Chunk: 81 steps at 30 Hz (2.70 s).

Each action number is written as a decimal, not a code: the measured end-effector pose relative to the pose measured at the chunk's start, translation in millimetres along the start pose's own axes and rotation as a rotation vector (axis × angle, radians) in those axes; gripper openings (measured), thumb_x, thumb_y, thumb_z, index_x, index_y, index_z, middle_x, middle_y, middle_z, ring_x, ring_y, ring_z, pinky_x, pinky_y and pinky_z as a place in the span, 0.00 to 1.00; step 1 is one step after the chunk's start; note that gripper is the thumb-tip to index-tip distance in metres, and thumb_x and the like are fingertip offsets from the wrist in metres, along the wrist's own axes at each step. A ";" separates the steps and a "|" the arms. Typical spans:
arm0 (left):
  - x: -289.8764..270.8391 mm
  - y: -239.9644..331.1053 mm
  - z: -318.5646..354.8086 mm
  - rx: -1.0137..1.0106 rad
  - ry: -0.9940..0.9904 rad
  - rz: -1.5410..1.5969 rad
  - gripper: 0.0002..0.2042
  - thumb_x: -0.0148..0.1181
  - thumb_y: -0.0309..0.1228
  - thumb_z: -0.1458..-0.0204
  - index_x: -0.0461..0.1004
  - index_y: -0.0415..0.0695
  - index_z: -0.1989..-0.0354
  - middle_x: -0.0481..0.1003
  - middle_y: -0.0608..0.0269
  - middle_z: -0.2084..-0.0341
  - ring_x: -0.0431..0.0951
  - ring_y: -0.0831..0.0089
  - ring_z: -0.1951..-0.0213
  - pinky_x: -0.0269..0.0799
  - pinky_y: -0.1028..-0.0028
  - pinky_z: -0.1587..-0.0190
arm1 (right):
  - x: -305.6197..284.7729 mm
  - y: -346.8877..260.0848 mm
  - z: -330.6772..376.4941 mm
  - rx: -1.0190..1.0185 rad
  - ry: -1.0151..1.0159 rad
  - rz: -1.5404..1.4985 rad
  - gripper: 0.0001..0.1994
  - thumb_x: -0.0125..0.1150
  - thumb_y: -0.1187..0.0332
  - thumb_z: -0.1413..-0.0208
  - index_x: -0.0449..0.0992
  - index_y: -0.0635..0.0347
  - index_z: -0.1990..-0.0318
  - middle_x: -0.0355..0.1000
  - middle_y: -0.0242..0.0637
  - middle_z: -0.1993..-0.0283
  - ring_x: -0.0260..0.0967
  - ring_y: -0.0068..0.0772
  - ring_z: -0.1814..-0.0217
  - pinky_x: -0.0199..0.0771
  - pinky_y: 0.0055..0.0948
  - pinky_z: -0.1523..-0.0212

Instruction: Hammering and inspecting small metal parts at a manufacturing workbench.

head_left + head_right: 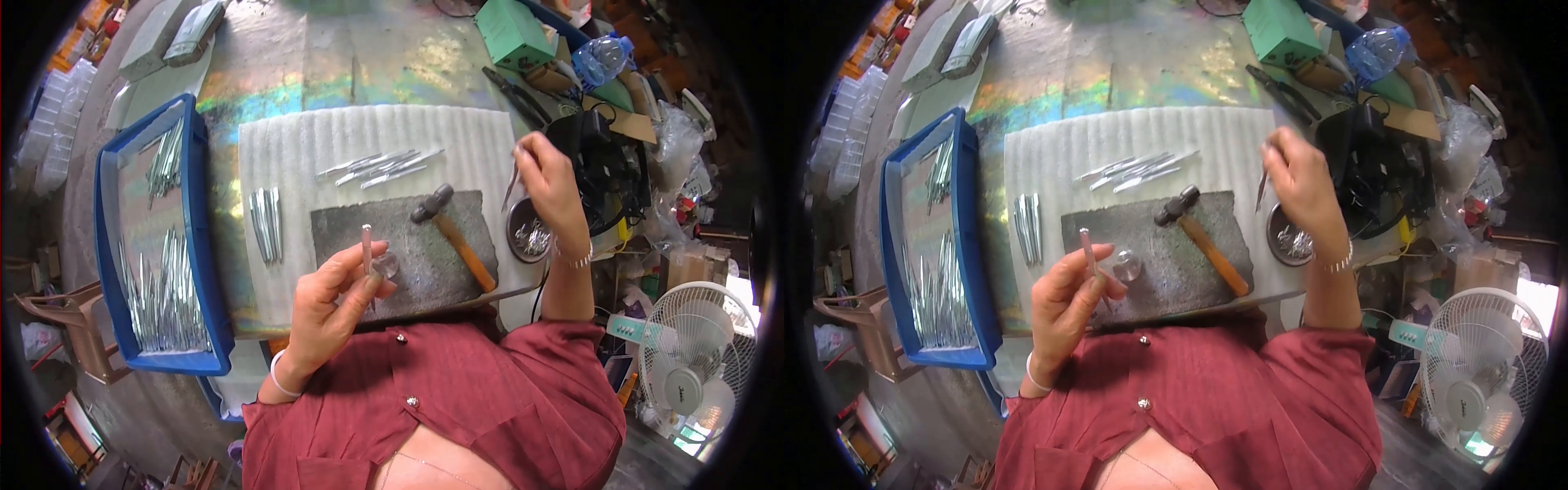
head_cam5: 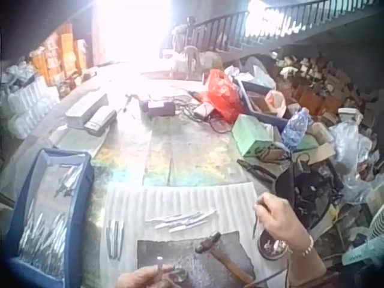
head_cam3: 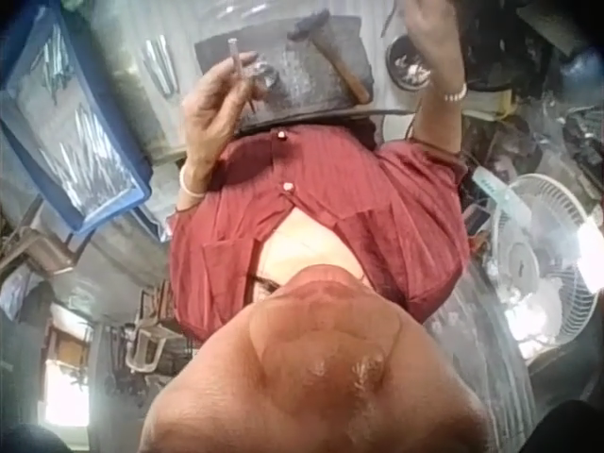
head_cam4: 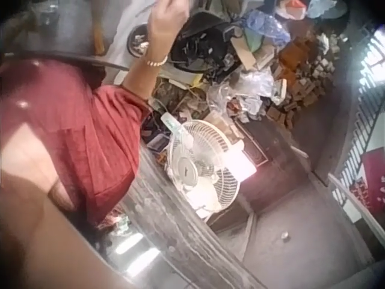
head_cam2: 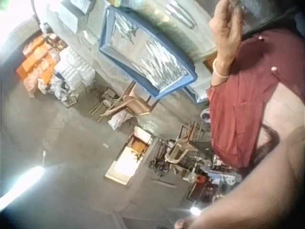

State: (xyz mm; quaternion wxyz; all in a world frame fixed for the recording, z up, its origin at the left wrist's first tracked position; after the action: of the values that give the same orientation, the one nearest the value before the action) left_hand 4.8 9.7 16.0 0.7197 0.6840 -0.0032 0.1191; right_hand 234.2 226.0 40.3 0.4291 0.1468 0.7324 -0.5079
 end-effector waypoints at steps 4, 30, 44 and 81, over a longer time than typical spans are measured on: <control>4.6 -10.7 -0.7 -0.015 -0.051 0.060 0.14 0.52 0.20 0.45 0.67 0.34 0.49 0.76 0.62 0.71 0.76 0.80 0.67 0.70 0.82 0.63 | -3.3 -61.1 43.9 0.018 -0.217 -0.425 0.04 0.52 0.74 0.45 0.69 0.65 0.67 0.67 0.32 0.79 0.65 0.17 0.78 0.65 0.20 0.76; 11.6 -6.9 3.7 0.155 -0.030 0.042 0.07 0.60 0.20 0.50 0.71 0.37 0.64 0.77 0.62 0.73 0.77 0.82 0.69 0.72 0.81 0.68 | 64.2 -115.0 76.3 -0.257 -0.132 -0.649 0.07 0.63 0.78 0.52 0.73 0.67 0.66 0.71 0.37 0.73 0.68 0.21 0.76 0.67 0.19 0.77; 16.1 -13.3 2.1 0.106 -0.068 0.021 0.04 0.58 0.20 0.49 0.68 0.37 0.68 0.76 0.62 0.78 0.76 0.83 0.73 0.71 0.81 0.72 | 60.0 -109.3 69.0 -0.110 -0.367 -0.659 0.05 0.58 0.78 0.47 0.71 0.70 0.65 0.70 0.32 0.77 0.64 0.13 0.82 0.60 0.11 0.83; 9.8 7.6 -27.6 -0.509 -0.365 0.243 0.09 0.53 0.31 0.43 0.65 0.38 0.63 0.74 0.62 0.80 0.77 0.75 0.82 0.72 0.82 0.84 | 89.0 -70.3 66.4 0.562 -0.471 -1.297 0.08 0.58 0.67 0.45 0.71 0.60 0.73 0.65 0.26 0.82 0.53 0.10 0.89 0.50 0.10 0.90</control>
State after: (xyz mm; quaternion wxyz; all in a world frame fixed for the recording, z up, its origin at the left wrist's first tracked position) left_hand 8.6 38.8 23.4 0.8354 0.4871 -0.2434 0.0749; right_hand 167.9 117.5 6.8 0.1352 -0.3235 0.4033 -0.8452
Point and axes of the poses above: each hand's wrist, its own z-axis away from the middle knuckle, its own x-axis out of the palm, y = z × x, the point moved 1 cm from there along -z, towards the middle knuckle
